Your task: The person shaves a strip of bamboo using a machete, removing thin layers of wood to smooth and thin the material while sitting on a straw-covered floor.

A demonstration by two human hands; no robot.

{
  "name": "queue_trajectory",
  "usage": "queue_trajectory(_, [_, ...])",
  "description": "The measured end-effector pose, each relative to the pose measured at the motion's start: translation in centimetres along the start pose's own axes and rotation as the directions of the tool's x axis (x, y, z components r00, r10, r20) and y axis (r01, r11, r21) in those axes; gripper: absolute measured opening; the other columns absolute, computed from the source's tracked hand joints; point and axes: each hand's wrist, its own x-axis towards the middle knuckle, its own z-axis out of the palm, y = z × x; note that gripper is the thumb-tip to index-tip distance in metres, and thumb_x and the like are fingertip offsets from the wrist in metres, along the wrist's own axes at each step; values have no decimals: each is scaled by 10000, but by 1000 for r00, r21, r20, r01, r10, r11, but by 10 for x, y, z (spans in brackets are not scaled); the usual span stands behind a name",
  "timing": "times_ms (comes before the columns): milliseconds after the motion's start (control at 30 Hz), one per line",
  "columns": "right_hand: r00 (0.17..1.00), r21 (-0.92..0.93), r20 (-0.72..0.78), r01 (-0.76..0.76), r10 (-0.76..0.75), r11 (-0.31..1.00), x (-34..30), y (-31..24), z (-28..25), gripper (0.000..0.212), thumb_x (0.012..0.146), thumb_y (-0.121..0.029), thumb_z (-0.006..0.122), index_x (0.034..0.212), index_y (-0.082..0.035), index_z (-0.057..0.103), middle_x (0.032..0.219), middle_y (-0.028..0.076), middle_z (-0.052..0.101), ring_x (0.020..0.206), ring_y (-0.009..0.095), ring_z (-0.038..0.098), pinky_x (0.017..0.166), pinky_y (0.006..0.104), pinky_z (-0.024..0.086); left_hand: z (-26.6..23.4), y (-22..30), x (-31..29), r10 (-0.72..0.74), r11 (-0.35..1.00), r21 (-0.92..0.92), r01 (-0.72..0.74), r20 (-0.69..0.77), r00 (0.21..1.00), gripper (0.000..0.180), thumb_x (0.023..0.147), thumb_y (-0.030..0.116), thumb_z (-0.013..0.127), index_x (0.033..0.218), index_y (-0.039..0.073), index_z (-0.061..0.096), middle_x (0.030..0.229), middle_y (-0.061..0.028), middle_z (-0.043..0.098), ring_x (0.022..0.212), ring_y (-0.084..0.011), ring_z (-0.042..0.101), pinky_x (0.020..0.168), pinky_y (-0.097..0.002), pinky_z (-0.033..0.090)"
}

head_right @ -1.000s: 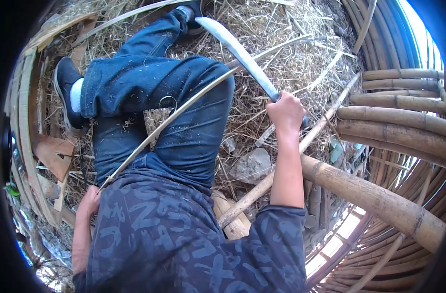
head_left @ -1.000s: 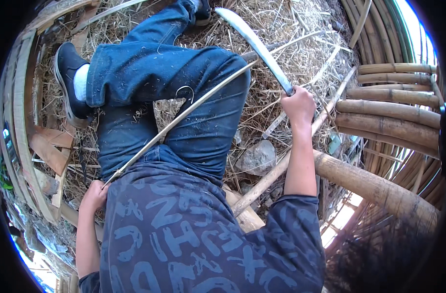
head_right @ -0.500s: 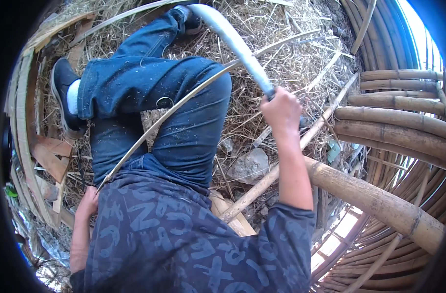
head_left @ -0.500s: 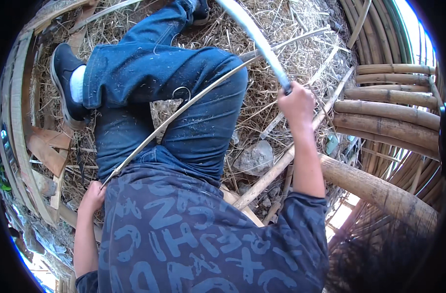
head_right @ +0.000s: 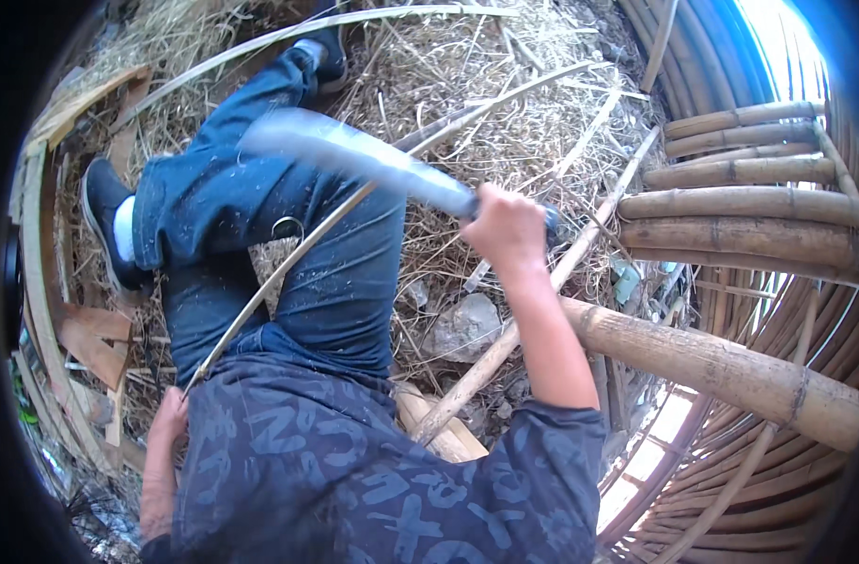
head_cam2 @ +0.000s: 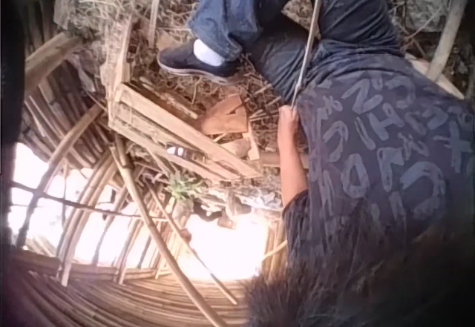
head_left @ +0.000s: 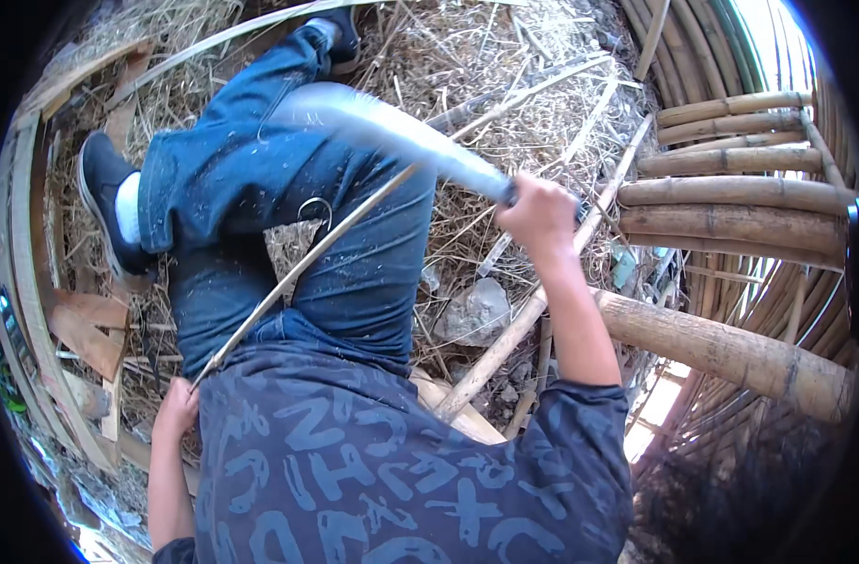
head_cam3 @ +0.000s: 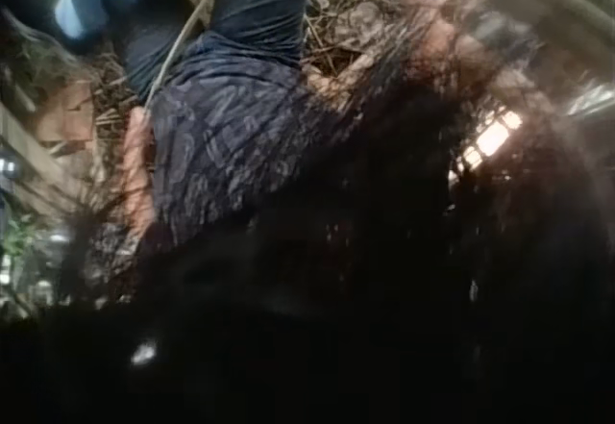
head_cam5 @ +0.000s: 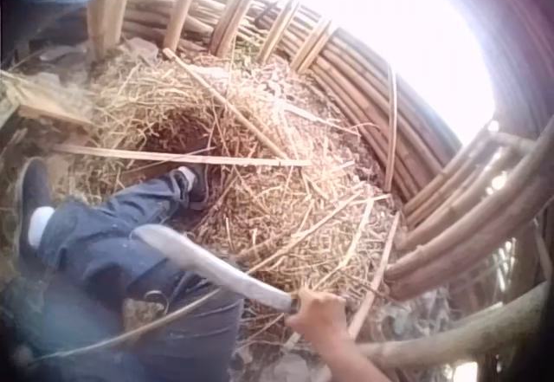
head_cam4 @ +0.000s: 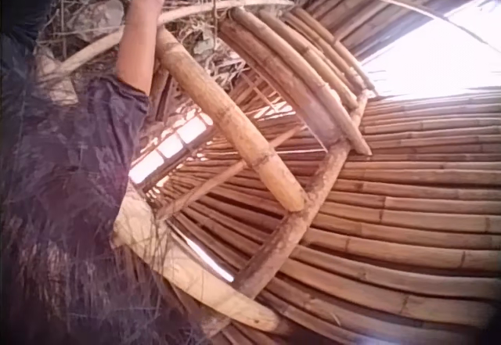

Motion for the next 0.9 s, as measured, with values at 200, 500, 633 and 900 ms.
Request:
queue_trajectory(200, [857,26,15,-515,515,856,51,90,-32,219,802,-247,619,859,-50,696,842,169,700,757,267,695,718,382,552,0,-4,4,-69,997,-30,70,61,996,360,814,185,531,591,-95,494,591,-305,466,554,-446,524,535,-469,417])
queue_trajectory(500, [993,-56,-15,-114,114,992,17,55,-22,212,830,-250,579,816,-68,686,723,136,680,682,257,691,661,397,555,-9,11,7,96,995,13,-97,72,993,357,826,195,531,645,-113,532,620,-330,499,593,-470,562,547,-478,438])
queue_trajectory(633, [887,0,-56,-459,459,888,57,119,-40,232,781,-263,622,890,-85,723,850,159,705,844,310,700,747,429,549,-15,-3,13,-27,996,88,16,125,992,365,829,234,540,682,-99,571,659,-323,545,658,-461,600,592,-481,464])
queue_trajectory(900, [715,0,-202,-683,669,730,50,183,-38,254,749,-196,608,890,-14,716,968,218,696,931,361,682,829,443,542,-12,16,30,-50,998,34,45,179,983,418,835,290,545,663,-88,588,669,-320,551,662,-470,600,616,-497,472])
